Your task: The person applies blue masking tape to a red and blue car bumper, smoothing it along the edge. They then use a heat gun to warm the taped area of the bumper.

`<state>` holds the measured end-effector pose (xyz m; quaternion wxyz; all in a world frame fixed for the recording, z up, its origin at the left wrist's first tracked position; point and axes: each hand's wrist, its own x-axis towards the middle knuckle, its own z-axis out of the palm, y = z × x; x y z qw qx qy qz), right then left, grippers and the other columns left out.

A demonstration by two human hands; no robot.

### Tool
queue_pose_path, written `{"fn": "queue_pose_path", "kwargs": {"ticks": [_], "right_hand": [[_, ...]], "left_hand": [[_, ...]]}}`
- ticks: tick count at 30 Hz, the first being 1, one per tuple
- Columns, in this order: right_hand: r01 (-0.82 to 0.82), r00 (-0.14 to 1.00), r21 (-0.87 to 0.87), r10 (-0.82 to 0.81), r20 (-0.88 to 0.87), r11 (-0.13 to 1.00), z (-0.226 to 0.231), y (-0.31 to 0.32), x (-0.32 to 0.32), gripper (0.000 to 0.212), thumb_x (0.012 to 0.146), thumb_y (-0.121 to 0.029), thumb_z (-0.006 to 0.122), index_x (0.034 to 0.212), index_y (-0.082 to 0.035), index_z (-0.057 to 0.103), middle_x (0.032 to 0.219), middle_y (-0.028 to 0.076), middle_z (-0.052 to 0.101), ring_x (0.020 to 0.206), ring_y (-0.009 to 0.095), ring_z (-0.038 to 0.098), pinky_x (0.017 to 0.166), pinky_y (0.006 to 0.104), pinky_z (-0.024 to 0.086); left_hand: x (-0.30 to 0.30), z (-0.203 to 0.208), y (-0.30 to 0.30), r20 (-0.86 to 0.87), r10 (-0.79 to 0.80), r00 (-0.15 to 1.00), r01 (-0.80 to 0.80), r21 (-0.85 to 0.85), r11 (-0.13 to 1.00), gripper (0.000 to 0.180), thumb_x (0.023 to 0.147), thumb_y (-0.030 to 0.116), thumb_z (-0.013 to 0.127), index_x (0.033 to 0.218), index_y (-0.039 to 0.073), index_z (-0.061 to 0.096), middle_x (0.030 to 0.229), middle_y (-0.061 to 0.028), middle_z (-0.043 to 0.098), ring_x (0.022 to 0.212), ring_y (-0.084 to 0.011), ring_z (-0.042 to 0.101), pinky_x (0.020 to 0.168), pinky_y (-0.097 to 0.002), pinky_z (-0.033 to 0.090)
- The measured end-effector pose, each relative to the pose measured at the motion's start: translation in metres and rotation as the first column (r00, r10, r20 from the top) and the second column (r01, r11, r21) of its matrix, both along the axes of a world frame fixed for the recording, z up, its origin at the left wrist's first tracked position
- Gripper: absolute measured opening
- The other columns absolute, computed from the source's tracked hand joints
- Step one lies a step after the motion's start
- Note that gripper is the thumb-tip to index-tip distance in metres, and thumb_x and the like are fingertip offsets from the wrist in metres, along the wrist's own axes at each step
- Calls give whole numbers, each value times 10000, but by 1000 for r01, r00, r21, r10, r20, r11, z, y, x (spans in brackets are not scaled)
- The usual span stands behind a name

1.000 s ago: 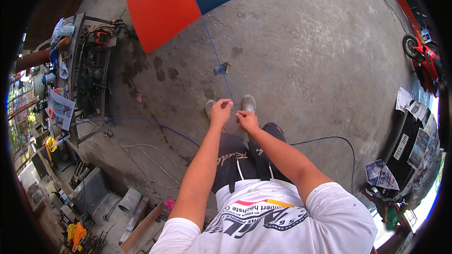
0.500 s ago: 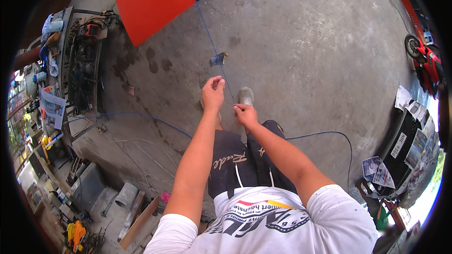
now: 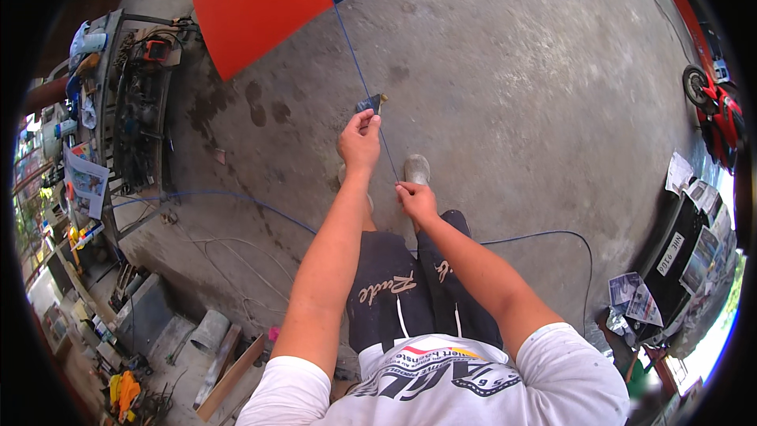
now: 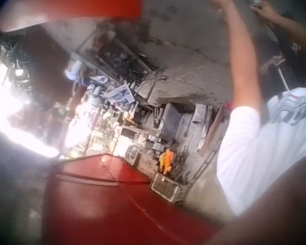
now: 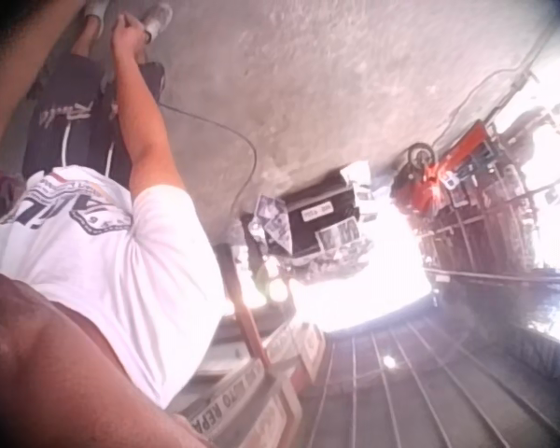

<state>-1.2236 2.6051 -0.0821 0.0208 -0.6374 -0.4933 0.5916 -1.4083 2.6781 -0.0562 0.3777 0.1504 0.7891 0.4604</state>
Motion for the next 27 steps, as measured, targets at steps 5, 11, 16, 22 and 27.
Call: {"fn": "queue_pose_path", "kwargs": {"ticks": [5,11,16,22,27], "right_hand": [[4,998,-77,0,57,997,-8,7,-6,303,914,-318,655,1095,-98,760,781,74,746,760,207,723,742,337,542],[1,1000,-8,-1,27,1000,-31,5,-6,261,932,-252,660,1120,-102,763,716,34,715,514,97,604,523,277,508],[40,999,-50,-40,-7,998,-46,10,-10,267,938,-234,653,1131,-83,756,738,37,714,520,93,589,518,272,502],[16,1000,-47,-17,-20,999,-54,12,-8,271,943,-230,649,1135,-69,751,741,43,711,518,87,572,505,263,490],[43,996,-133,-52,-66,990,-27,13,-9,309,936,-278,656,1122,-48,744,741,59,722,556,121,615,572,294,498]], "left_hand": [[-2,-16,2,22,26,999,-27,45,999,253,918,193,702,1081,0,709,924,-69,739,806,-118,679,765,-269,532],[1,-29,2,78,14,997,-19,65,998,228,963,200,660,1095,16,686,967,-41,731,852,-89,663,708,-246,502],[0,-28,16,94,77,993,-89,132,987,270,955,208,671,1076,-33,687,930,-70,725,836,-123,668,791,-272,524],[-22,-10,53,41,111,993,-118,263,957,261,983,186,646,1155,-10,641,974,-28,693,857,-71,626,693,-222,473],[-59,11,101,-24,151,988,-134,338,931,263,982,193,647,1161,0,644,987,-18,692,869,-74,622,712,-230,464]]}}
